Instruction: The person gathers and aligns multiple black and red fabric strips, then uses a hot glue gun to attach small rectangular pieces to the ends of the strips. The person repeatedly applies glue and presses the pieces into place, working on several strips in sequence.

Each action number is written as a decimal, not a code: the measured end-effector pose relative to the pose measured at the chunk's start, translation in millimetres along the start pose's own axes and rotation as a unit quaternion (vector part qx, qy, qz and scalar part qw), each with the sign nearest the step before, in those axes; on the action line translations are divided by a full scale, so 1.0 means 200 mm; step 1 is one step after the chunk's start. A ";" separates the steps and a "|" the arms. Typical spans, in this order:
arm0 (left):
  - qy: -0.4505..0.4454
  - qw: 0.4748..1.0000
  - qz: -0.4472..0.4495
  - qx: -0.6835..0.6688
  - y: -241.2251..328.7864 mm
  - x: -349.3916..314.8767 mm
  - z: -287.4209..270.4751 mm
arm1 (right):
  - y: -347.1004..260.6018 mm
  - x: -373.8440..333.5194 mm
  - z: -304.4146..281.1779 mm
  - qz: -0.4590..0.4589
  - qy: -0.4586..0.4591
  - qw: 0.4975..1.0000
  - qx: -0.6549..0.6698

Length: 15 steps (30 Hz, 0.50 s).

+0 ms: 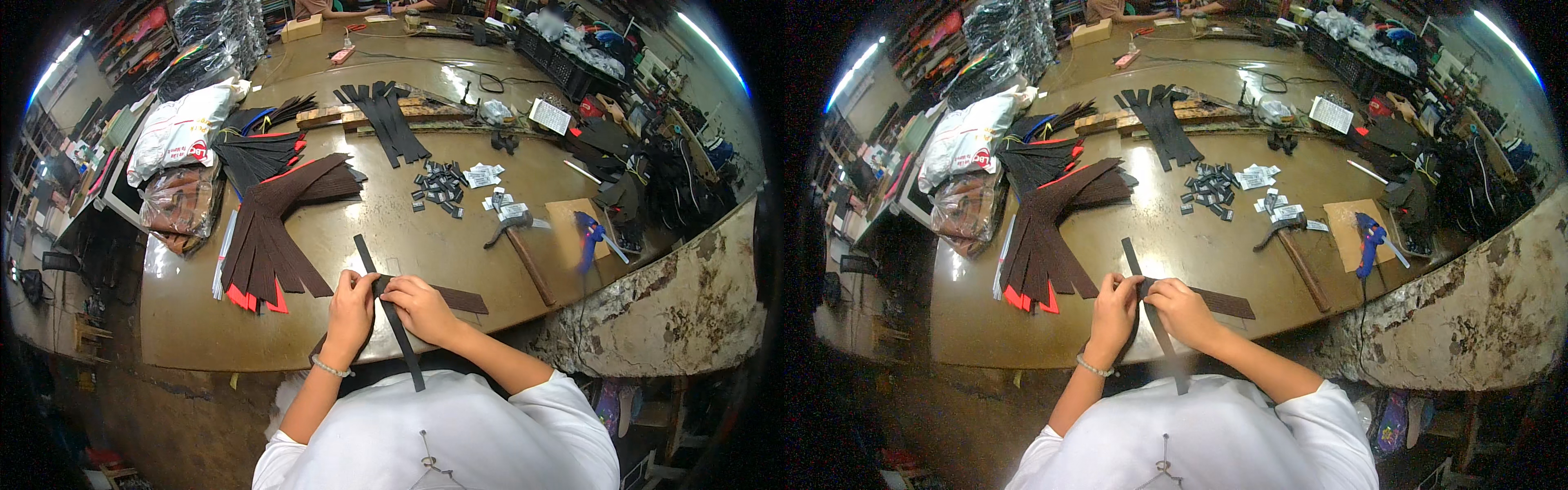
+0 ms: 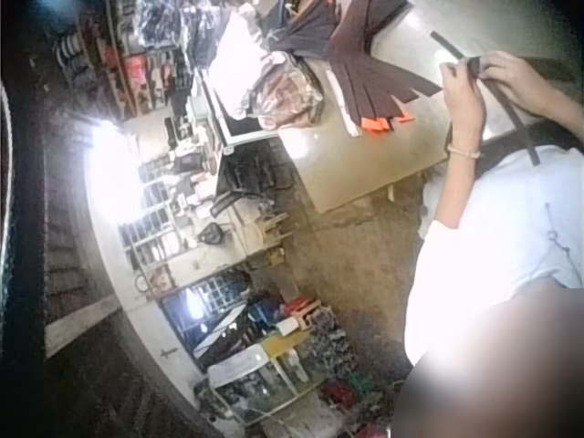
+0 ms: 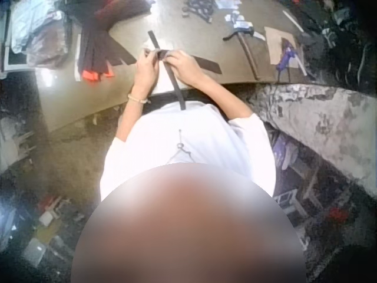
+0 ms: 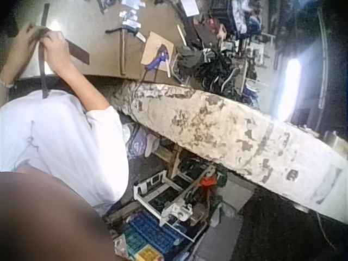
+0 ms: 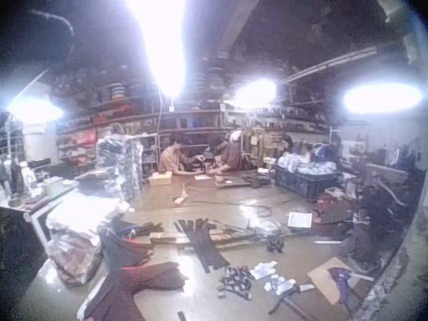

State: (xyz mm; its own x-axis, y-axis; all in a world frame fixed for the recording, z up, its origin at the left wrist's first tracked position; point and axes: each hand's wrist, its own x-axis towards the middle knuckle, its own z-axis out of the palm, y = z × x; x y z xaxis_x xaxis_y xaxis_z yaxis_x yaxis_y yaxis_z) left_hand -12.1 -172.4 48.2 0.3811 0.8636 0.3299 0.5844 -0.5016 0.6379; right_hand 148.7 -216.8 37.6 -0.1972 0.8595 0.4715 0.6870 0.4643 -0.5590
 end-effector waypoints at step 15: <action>-0.013 0.999 0.012 0.038 0.01 0.02 -0.01 | 0.01 -0.34 -0.37 0.190 0.121 0.974 0.009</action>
State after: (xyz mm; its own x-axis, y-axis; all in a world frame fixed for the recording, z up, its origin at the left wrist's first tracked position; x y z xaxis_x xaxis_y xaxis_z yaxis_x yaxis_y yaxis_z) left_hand -10.5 -170.2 51.6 0.4137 0.8501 0.3259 0.6266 -0.5255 0.5755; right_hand 214.5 -290.4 54.2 0.2409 0.8960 0.3731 0.6651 0.1276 -0.7358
